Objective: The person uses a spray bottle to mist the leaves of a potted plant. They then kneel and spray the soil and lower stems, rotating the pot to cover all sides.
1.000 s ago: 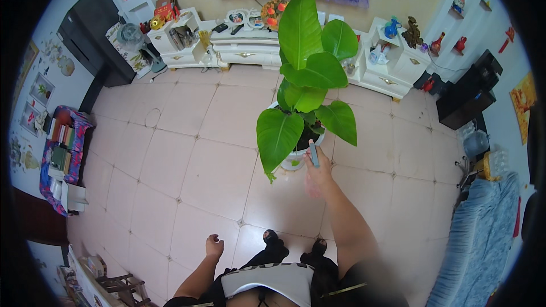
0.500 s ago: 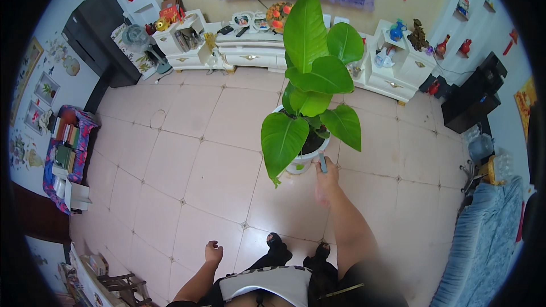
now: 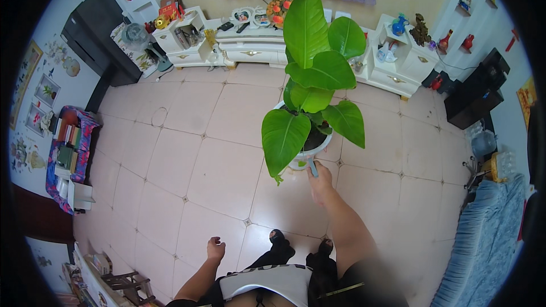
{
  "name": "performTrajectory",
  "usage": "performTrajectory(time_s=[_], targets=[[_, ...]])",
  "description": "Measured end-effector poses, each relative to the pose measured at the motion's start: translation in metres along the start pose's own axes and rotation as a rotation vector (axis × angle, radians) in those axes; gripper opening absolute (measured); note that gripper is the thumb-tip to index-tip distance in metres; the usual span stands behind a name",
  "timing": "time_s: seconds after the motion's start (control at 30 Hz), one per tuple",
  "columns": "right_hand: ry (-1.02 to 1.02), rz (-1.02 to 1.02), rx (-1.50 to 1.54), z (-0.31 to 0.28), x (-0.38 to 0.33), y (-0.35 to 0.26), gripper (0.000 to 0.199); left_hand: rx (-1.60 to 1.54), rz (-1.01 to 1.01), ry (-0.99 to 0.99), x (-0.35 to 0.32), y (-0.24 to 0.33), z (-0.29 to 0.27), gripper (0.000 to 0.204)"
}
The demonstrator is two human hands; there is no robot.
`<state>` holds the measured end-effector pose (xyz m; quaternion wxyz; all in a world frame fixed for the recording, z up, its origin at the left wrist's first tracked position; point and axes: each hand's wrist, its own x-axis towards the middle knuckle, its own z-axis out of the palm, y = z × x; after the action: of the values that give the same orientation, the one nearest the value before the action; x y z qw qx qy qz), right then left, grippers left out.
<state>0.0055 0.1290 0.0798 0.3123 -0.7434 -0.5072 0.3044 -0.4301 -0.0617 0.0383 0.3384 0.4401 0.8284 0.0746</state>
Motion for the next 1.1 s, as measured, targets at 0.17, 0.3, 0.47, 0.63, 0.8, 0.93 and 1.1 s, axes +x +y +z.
performTrajectory(time_s=[0.17,0.3,0.47,0.63,0.8,0.93,1.1], targets=[[0.025,-0.068,0.015,-0.001,-0.003,0.009,0.034,0.024,0.008,-0.004,0.001,-0.006,0.004,0.037],[0.008,-0.055,-0.054,-0.011,-0.005,0.001,0.033,0.020,0.042,0.002,0.003,-0.002,0.007,0.037],[0.089,-0.114,0.067,-0.016,-0.014,-0.001,0.024,0.000,0.086,0.008,0.008,0.001,0.014,0.036],[0.101,-0.077,0.126,-0.029,-0.027,-0.020,0.023,-0.012,0.108,0.020,0.008,0.004,0.017,0.035],[0.050,-0.076,0.104,-0.029,-0.025,-0.008,0.023,-0.008,0.082,0.024,0.007,0.002,0.017,0.035],[0.082,-0.136,0.204,-0.018,-0.028,-0.003,0.021,0.035,0.083,0.045,-0.003,0.004,0.011,0.035],[0.025,-0.067,-0.017,-0.023,-0.027,-0.004,0.022,0.043,0.066,0.027,-0.008,0.001,0.008,0.034]])
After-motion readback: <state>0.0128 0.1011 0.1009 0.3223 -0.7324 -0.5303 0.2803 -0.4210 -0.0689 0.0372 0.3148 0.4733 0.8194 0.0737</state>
